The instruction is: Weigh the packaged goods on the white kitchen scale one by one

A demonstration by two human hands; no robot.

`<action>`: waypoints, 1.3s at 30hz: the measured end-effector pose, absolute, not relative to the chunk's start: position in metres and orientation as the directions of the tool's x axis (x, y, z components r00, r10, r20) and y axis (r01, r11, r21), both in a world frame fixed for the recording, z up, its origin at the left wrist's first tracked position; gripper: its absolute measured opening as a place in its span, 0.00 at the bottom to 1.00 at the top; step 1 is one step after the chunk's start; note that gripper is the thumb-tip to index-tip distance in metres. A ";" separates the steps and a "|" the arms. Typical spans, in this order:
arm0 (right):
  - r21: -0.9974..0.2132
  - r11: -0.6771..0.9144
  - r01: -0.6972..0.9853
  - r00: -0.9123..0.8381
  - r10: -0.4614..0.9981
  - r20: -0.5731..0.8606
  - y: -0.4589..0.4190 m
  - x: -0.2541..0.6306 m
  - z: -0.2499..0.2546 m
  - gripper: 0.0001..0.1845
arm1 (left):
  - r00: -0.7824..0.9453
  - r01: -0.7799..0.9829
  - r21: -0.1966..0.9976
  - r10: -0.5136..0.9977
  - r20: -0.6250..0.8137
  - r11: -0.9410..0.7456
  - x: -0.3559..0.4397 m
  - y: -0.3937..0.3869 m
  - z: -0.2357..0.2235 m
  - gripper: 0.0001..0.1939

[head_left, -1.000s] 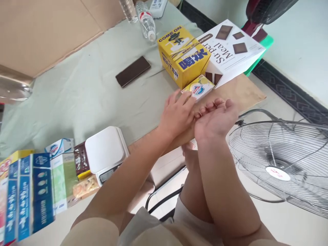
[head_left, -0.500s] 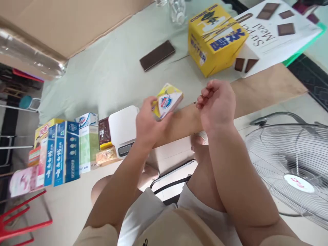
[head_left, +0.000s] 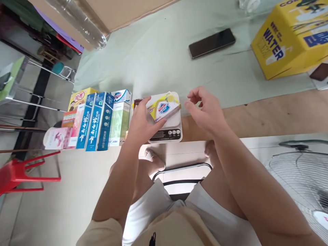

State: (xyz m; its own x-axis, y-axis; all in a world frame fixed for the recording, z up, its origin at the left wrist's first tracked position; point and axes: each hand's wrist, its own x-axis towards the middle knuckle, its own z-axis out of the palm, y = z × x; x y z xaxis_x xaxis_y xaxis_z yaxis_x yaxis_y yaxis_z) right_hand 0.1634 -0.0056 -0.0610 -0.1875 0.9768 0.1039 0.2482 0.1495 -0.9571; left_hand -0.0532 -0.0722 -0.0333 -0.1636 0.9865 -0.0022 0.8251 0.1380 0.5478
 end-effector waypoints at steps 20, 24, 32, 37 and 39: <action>-0.738 0.545 0.397 -0.455 0.815 0.358 0.010 0.134 -0.077 0.25 | 0.034 0.733 0.675 0.996 0.087 -0.084 -0.112 -0.081 0.000 0.26; -0.781 0.437 0.447 -0.144 0.896 0.420 0.005 0.137 -0.079 0.32 | 0.026 0.643 0.734 0.965 0.263 -0.217 -0.135 -0.098 0.004 0.19; -0.751 0.357 0.556 -0.169 0.933 0.319 0.042 0.033 -0.033 0.31 | -0.003 0.515 0.843 0.983 0.183 -0.156 -0.163 -0.129 0.013 0.17; -0.701 0.440 0.561 -0.437 0.877 0.200 0.108 -0.074 -0.042 0.31 | -0.034 0.465 0.867 0.975 0.221 -0.180 -0.175 -0.139 0.012 0.16; -0.690 0.448 0.569 -0.511 0.850 0.130 0.125 -0.099 -0.056 0.31 | -0.047 0.457 0.872 0.974 0.222 -0.177 -0.179 -0.140 0.009 0.16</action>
State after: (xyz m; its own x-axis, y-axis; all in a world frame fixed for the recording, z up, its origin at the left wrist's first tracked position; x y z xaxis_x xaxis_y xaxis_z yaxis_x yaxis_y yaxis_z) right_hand -0.0985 0.1250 -0.0564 -0.5111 0.8496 0.1299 0.5686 0.4476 -0.6902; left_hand -0.1788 -0.1403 0.0095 -0.0472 0.9739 0.2222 0.4568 -0.1768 0.8718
